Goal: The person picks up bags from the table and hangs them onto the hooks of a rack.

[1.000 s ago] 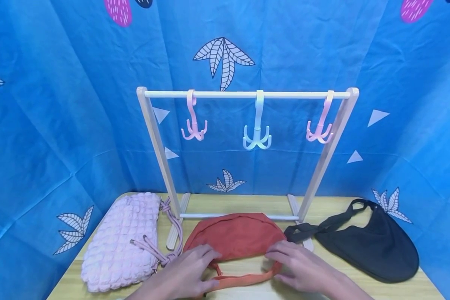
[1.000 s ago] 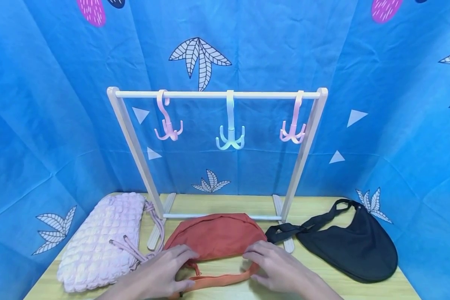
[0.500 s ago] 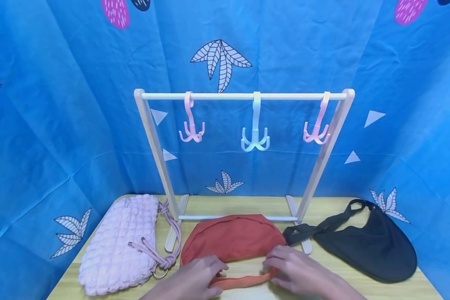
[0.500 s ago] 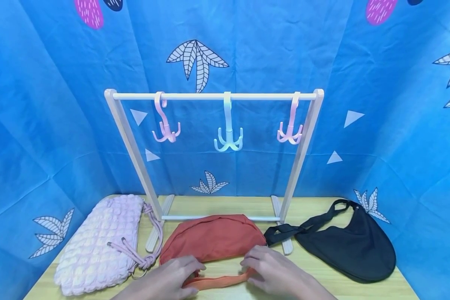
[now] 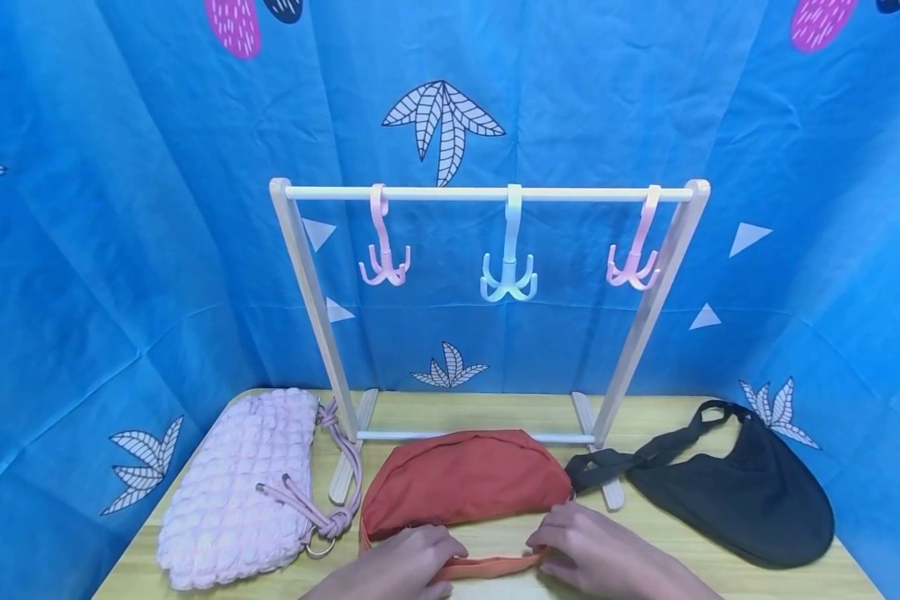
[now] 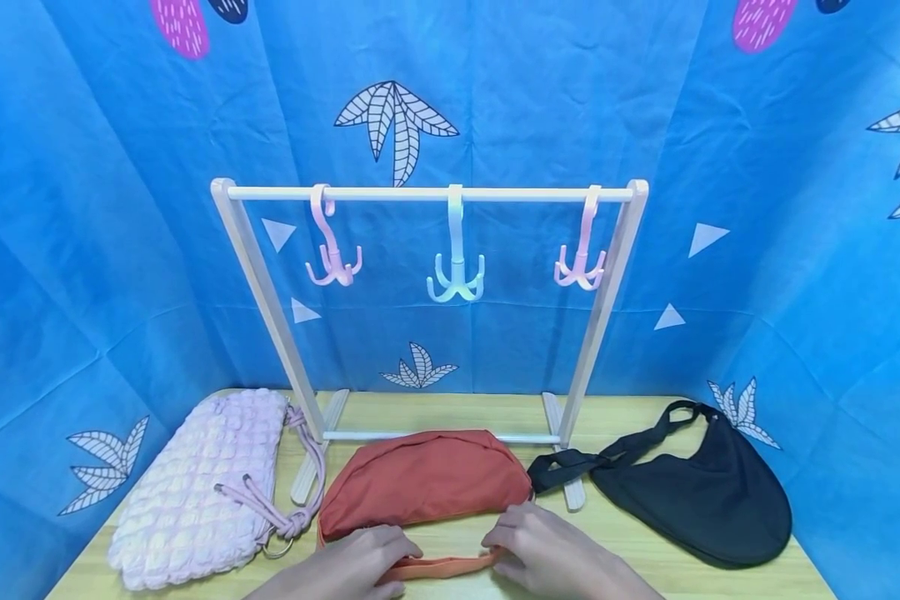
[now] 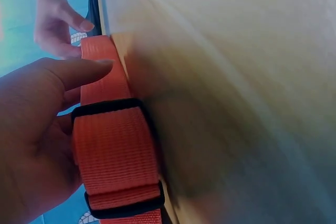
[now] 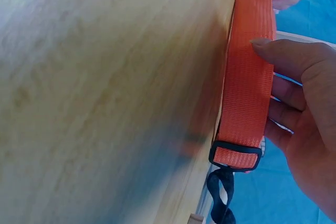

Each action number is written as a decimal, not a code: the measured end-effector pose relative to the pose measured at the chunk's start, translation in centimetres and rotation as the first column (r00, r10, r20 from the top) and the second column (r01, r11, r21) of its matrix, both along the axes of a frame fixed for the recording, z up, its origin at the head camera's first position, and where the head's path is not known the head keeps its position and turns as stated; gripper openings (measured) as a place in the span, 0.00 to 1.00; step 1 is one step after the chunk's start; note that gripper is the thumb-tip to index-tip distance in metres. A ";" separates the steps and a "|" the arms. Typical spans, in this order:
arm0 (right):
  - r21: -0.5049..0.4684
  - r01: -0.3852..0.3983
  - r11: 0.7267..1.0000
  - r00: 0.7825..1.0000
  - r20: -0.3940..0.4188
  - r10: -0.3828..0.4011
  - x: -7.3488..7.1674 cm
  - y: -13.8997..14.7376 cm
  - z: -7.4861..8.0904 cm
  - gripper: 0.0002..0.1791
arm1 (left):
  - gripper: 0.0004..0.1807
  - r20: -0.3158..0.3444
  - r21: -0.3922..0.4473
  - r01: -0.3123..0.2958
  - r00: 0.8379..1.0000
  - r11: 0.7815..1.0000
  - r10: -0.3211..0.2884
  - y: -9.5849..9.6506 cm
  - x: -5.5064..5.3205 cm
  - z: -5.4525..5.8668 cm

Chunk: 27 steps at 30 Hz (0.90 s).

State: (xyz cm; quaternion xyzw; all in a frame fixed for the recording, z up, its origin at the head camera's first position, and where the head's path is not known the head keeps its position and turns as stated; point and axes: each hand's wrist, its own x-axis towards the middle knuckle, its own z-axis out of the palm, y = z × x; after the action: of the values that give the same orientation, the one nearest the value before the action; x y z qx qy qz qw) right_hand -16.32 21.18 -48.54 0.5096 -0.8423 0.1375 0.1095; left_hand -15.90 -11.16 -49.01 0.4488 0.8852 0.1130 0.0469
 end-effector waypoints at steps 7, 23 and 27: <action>0.059 0.042 0.997 0.984 0.173 -0.052 0.0 -0.2 0.0 0.07 | 0.10 -0.148 0.058 0.109 0.984 0.992 -0.100 -0.1 0.0 -0.2; 0.014 0.000 1.000 0.997 0.080 -0.001 -0.5 -0.8 -1.2 0.02 | 0.07 -0.268 0.098 0.156 0.955 0.983 -0.125 0.0 -0.2 -1.1; 0.000 -0.001 1.000 0.997 0.077 0.001 -0.6 -1.0 -1.3 0.04 | 0.04 -0.250 0.097 0.147 0.961 0.984 -0.118 -0.1 -0.2 -1.2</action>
State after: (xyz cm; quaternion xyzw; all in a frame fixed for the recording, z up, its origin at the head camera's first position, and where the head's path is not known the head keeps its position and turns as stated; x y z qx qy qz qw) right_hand -16.88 20.20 -49.82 0.5046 -0.8454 0.1572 0.0771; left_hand -16.10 -11.23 -50.24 0.5195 0.8443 0.1047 -0.0802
